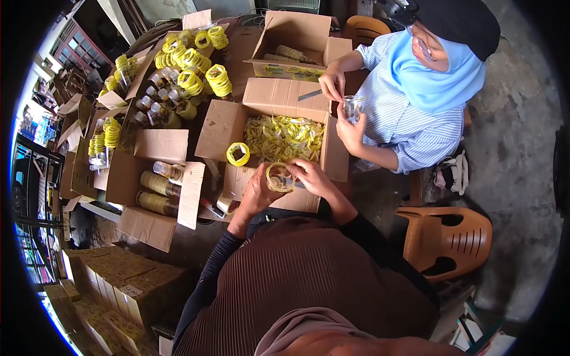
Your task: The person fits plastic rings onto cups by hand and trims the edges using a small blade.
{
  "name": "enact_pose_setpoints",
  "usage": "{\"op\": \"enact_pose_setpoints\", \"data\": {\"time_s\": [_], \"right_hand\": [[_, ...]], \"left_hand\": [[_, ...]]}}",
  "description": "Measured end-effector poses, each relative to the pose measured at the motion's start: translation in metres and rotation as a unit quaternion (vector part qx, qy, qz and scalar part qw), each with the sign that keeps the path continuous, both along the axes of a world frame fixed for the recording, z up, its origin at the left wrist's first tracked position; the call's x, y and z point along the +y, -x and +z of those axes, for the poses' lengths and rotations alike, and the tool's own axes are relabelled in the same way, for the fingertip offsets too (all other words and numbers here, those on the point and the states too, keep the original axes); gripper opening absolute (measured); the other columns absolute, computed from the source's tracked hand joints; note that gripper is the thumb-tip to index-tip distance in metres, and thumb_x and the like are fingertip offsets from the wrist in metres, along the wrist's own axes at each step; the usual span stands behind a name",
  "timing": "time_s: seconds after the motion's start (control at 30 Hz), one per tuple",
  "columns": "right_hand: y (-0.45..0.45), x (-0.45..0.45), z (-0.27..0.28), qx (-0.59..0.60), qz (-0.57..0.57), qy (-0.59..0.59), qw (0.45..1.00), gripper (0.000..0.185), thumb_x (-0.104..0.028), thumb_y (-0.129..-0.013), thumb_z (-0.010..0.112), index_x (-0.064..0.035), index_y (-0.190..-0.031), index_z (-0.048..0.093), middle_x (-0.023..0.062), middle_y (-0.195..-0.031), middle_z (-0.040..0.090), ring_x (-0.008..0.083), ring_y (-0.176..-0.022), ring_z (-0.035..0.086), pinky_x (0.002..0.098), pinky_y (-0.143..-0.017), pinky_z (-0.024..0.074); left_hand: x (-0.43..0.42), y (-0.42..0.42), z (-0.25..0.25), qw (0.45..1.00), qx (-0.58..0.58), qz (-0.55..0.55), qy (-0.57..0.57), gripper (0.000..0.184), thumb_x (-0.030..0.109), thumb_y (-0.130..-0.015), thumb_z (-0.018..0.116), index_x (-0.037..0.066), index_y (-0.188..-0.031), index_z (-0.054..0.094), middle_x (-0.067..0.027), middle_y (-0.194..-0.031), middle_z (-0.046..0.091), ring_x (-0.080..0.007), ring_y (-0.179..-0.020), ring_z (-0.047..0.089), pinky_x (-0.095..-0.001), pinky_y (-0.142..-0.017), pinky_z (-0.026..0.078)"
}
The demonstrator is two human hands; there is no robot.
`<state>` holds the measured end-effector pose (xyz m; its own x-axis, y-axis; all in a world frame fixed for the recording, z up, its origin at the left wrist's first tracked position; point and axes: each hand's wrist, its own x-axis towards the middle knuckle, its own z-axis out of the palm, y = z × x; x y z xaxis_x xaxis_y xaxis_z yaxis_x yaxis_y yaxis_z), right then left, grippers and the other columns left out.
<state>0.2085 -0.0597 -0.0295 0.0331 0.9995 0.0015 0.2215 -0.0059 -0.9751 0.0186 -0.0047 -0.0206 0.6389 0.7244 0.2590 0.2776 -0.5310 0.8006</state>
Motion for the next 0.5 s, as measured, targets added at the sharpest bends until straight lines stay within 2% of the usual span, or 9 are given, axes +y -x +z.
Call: {"op": "enact_pose_setpoints", "data": {"time_s": [0.03, 0.1, 0.13, 0.2, 0.27, 0.4, 0.43, 0.47, 0.5], "right_hand": [[-0.003, -0.001, -0.003, 0.000, 0.002, -0.002, 1.000, 0.020, -0.018, -0.095, 0.058, -0.0001, -0.103, 0.062, 0.0084, -0.085, 0.065, 0.0127, -0.072, 0.057, 0.0286, -0.066, 0.0469], [-0.006, -0.002, -0.004, 0.097, -0.005, 0.034, 0.995, 0.021, -0.020, -0.096, 0.058, -0.0003, -0.101, 0.063, 0.0023, -0.085, 0.065, 0.0084, -0.073, 0.055, 0.0252, -0.067, 0.0459], [-0.007, -0.004, -0.001, 0.094, -0.007, 0.030, 0.995, 0.021, -0.021, -0.097, 0.057, -0.0020, -0.100, 0.064, -0.0004, -0.086, 0.064, 0.0066, -0.074, 0.055, 0.0232, -0.067, 0.0460], [-0.008, -0.004, -0.006, 0.132, -0.017, 0.058, 0.989, 0.020, -0.021, -0.097, 0.057, -0.0028, -0.100, 0.063, -0.0001, -0.086, 0.063, 0.0067, -0.074, 0.056, 0.0232, -0.067, 0.0467], [-0.012, -0.005, -0.022, 0.188, -0.014, 0.076, 0.979, 0.020, -0.023, -0.098, 0.055, -0.0050, -0.103, 0.063, 0.0011, -0.088, 0.063, 0.0069, -0.076, 0.057, 0.0233, -0.069, 0.0485], [-0.009, -0.008, -0.021, 0.170, 0.018, 0.085, 0.982, 0.019, -0.021, -0.097, 0.057, -0.0041, -0.105, 0.061, 0.0022, -0.089, 0.063, 0.0083, -0.077, 0.058, 0.0238, -0.071, 0.0487], [-0.005, -0.006, -0.028, 0.123, 0.008, 0.010, 0.992, 0.018, -0.017, -0.094, 0.060, -0.0043, -0.106, 0.060, 0.0031, -0.089, 0.063, 0.0110, -0.081, 0.059, 0.0252, -0.071, 0.0491], [-0.002, -0.004, -0.033, 0.075, -0.002, -0.065, 0.995, 0.019, -0.013, -0.091, 0.062, -0.0044, -0.108, 0.059, 0.0040, -0.089, 0.062, 0.0137, -0.084, 0.060, 0.0266, -0.071, 0.0495], [0.000, -0.006, -0.022, 0.074, -0.002, -0.067, 0.995, 0.019, -0.013, -0.091, 0.062, -0.0044, -0.108, 0.059, 0.0040, -0.089, 0.062, 0.0137, -0.084, 0.060, 0.0266, -0.071, 0.0495]], "left_hand": [[0.001, 0.002, -0.006, 1.000, 0.000, 0.002, -0.002, 0.069, 0.020, -0.064, 0.087, 0.000, -0.117, 0.049, -0.0174, -0.104, 0.064, -0.0329, -0.097, 0.064, -0.0405, -0.084, 0.050], [0.002, 0.006, -0.012, 0.999, -0.024, 0.000, 0.025, 0.068, 0.019, -0.065, 0.086, 0.000, -0.119, 0.050, -0.0161, -0.107, 0.064, -0.0295, -0.100, 0.063, -0.0380, -0.087, 0.050], [0.003, 0.008, -0.010, 0.999, -0.023, 0.001, 0.024, 0.068, 0.019, -0.065, 0.086, 0.000, -0.119, 0.050, -0.0161, -0.107, 0.064, -0.0295, -0.100, 0.063, -0.0380, -0.087, 0.050], [0.004, 0.009, -0.005, 0.993, -0.017, -0.033, 0.110, 0.065, 0.017, -0.067, 0.085, -0.001, -0.120, 0.050, -0.0136, -0.109, 0.064, -0.0236, -0.102, 0.062, -0.0354, -0.090, 0.049], [0.004, 0.011, -0.008, 0.991, -0.036, -0.034, 0.126, 0.065, 0.015, -0.068, 0.084, 0.000, -0.121, 0.049, -0.0126, -0.109, 0.063, -0.0214, -0.102, 0.061, -0.0348, -0.091, 0.049], [0.004, 0.011, -0.019, 0.978, -0.102, -0.039, 0.176, 0.067, 0.011, -0.073, 0.080, 0.001, -0.128, 0.042, -0.0105, -0.111, 0.062, -0.0180, -0.105, 0.059, -0.0342, -0.092, 0.049], [0.004, 0.011, -0.021, 0.979, -0.102, -0.039, 0.175, 0.067, 0.011, -0.073, 0.080, 0.001, -0.128, 0.042, -0.0105, -0.111, 0.062, -0.0180, -0.105, 0.059, -0.0342, -0.092, 0.049], [0.006, 0.011, -0.022, 0.967, -0.111, -0.046, 0.225, 0.068, 0.010, -0.077, 0.077, 0.001, -0.130, 0.037, -0.0123, -0.113, 0.061, -0.0206, -0.105, 0.060, -0.0355, -0.091, 0.050], [0.006, 0.011, -0.024, 0.952, -0.120, -0.052, 0.275, 0.068, 0.009, -0.080, 0.074, 0.001, -0.133, 0.032, -0.0140, -0.114, 0.061, -0.0232, -0.106, 0.061, -0.0367, -0.090, 0.051]]}}
